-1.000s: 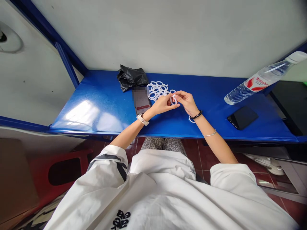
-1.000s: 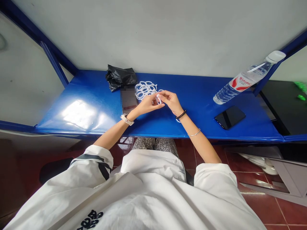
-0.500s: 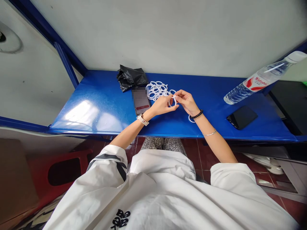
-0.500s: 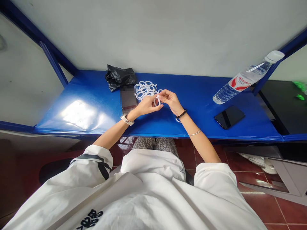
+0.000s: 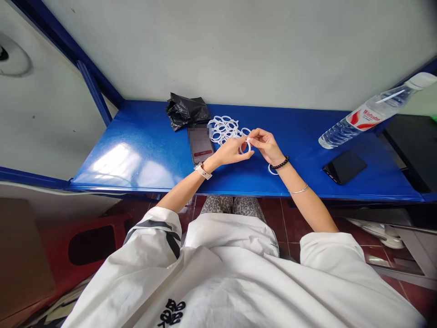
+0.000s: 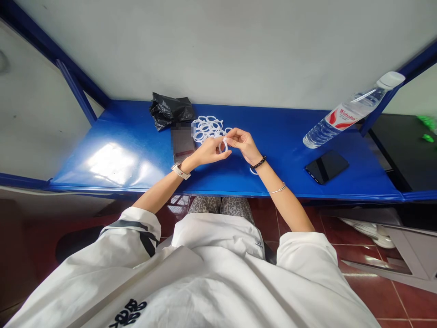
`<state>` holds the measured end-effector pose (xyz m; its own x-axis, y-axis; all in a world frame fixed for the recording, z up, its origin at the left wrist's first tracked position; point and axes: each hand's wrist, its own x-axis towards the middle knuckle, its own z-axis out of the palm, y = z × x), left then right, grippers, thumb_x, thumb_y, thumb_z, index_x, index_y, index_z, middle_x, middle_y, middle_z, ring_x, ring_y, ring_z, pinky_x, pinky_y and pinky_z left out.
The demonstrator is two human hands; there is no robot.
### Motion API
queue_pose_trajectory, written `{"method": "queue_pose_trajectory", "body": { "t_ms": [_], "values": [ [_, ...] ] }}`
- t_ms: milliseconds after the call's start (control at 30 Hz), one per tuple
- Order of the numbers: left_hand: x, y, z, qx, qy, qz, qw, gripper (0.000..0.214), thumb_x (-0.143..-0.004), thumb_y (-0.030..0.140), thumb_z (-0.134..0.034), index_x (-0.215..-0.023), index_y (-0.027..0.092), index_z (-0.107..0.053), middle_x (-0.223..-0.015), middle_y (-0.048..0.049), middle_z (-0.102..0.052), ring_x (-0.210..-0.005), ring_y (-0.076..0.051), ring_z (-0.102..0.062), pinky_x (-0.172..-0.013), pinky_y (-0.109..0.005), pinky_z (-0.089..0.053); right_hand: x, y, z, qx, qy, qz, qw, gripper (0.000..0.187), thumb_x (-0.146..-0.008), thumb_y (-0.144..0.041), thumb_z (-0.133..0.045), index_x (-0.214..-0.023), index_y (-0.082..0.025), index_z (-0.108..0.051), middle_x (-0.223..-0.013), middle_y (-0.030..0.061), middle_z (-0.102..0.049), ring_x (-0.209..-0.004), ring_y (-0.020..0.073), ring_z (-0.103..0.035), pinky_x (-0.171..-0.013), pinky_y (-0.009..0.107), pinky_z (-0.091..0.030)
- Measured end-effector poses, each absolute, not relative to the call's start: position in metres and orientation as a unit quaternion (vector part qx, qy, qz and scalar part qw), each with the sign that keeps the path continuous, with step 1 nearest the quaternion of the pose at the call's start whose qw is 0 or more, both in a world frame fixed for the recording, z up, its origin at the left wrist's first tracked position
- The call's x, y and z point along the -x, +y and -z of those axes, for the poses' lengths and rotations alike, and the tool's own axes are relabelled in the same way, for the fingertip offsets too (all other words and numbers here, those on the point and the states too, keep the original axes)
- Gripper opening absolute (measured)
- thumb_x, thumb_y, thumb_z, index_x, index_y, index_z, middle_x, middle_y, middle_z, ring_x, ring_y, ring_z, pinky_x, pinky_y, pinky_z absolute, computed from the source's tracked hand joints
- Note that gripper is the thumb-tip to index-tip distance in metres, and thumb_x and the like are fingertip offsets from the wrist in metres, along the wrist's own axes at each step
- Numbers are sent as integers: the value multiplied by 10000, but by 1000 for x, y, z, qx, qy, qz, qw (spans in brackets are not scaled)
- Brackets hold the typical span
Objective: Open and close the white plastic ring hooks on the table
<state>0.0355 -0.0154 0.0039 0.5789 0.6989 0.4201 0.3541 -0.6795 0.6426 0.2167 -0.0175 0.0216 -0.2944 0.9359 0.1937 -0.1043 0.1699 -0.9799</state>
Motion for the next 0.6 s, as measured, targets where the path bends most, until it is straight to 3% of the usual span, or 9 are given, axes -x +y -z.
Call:
{"method": "queue_pose_trajectory", "body": {
  "t_ms": [300,500,600],
  "values": [
    [-36,-15,-4,-838,340,-363,225,233,-880,345,-694,-842,211,-508,-597,64,-509,-501,-104,-481,-560,-256,-360,-217,-17,-21,360,-613,-524,470,572,-657,-733,-883,-821,-242,-639,-848,12,-663,-830,186,-651,-810,332,-584],
    [-33,-11,-3,-790,387,-425,211,364,-935,494,-737,-1110,213,-588,-659,45,-549,-549,-121,-542,-566,-256,-412,-221,-13,-20,387,-621,-475,489,602,-717,-802,-800,-914,-257,-636,-883,21,-658,-815,188,-637,-801,349,-591],
    [-30,-9,-5,-778,392,-441,214,470,-933,613,-711,-1156,212,-611,-744,13,-599,-610,-128,-586,-608,-266,-465,-223,-11,-21,389,-637,-445,495,589,-747,-802,-779,-950,-264,-655,-899,24,-677,-809,191,-646,-799,355,-591]
  ]
}}
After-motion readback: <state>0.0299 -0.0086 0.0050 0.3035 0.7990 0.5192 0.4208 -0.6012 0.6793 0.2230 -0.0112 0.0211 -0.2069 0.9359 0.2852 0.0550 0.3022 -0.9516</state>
